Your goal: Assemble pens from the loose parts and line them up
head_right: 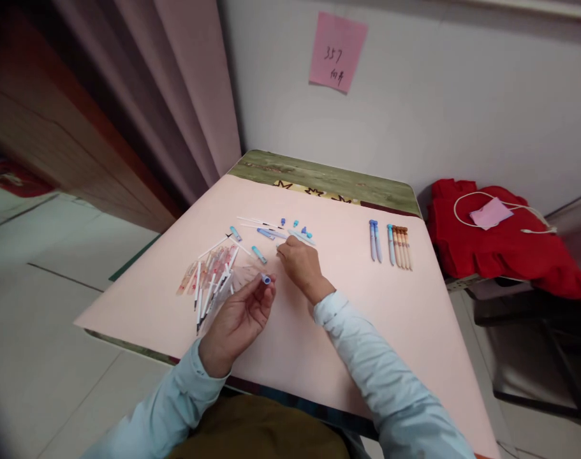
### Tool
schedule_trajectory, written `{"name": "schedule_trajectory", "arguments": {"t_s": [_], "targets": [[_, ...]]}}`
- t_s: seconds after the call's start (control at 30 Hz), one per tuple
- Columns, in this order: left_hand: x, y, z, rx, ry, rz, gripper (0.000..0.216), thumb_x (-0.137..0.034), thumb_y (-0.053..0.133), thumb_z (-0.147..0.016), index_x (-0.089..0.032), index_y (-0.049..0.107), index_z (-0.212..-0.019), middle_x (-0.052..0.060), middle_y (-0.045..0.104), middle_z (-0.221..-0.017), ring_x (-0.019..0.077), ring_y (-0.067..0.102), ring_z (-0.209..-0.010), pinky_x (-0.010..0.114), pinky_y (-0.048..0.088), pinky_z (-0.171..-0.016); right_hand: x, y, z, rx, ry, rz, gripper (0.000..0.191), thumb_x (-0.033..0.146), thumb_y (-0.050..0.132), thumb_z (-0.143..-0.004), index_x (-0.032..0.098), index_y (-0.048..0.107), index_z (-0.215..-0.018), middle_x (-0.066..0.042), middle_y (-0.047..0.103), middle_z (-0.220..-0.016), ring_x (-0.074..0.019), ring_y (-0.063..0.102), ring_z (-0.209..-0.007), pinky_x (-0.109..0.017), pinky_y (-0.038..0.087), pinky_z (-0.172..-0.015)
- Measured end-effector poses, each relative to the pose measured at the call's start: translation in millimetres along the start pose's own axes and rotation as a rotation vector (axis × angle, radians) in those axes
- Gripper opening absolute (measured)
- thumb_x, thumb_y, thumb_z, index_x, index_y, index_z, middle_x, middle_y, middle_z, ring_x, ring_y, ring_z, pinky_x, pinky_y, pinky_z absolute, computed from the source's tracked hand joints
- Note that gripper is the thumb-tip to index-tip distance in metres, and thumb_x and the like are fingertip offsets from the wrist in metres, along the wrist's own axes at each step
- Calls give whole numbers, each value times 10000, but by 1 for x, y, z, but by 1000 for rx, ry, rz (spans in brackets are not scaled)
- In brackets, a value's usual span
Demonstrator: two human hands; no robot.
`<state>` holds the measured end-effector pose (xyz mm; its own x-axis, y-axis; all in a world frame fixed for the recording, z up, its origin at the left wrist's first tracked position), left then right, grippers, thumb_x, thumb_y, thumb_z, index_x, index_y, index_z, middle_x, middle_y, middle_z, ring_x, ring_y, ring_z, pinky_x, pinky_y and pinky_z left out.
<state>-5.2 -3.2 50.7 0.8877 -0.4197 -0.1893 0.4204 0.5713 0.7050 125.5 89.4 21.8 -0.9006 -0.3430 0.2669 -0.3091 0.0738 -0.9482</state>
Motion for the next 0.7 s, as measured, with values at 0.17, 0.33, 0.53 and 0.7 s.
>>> {"name": "schedule_trajectory", "arguments": {"t_s": [0.17, 0.33, 0.53, 0.7], "targets": [[-20, -6, 0, -24, 48, 47, 127, -64, 544, -913, -76, 656, -856, 102, 722, -787, 135, 707, -669, 196, 607, -598, 12, 8, -10, 130, -27, 142, 291, 270, 465, -976, 194, 727, -873, -69, 666, -968, -165, 626, -835, -255, 384, -637], [-26, -10, -3, 0, 53, 71, 121, -55, 559, -900, -78, 660, -836, 102, 722, -792, 140, 711, -692, 200, 608, -621, 10, 17, -13, 116, 8, 174, 286, 268, 468, -970, 179, 733, -913, -96, 668, -997, -179, 636, -842, -268, 395, -643], [-30, -9, 0, 11, 82, 86, 127, -50, 560, -897, -74, 662, -826, 98, 725, -791, 142, 716, -715, 204, 608, -651, 23, -7, 3, -193, 27, -51, 230, 253, 515, -935, 181, 731, -902, -76, 671, -907, -155, 616, -758, -257, 446, -669], [-21, -7, 0, 9, 107, 52, 173, -29, 536, -901, -64, 664, -790, 105, 728, -770, 142, 718, -712, 219, 609, -693, 56, -42, 63, -579, -8, -410, 150, 248, 574, -911, 201, 717, -903, -28, 646, -771, -115, 565, -619, -237, 490, -616]]}}
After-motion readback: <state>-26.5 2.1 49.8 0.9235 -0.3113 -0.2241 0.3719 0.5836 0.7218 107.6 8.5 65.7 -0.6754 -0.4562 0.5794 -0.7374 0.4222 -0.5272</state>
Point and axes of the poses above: each hand's wrist, its own z-axis away from the middle knuckle, its own y-axis out of the palm, x = y × z, the point moved 1 cm from there along -z, towards the middle knuckle
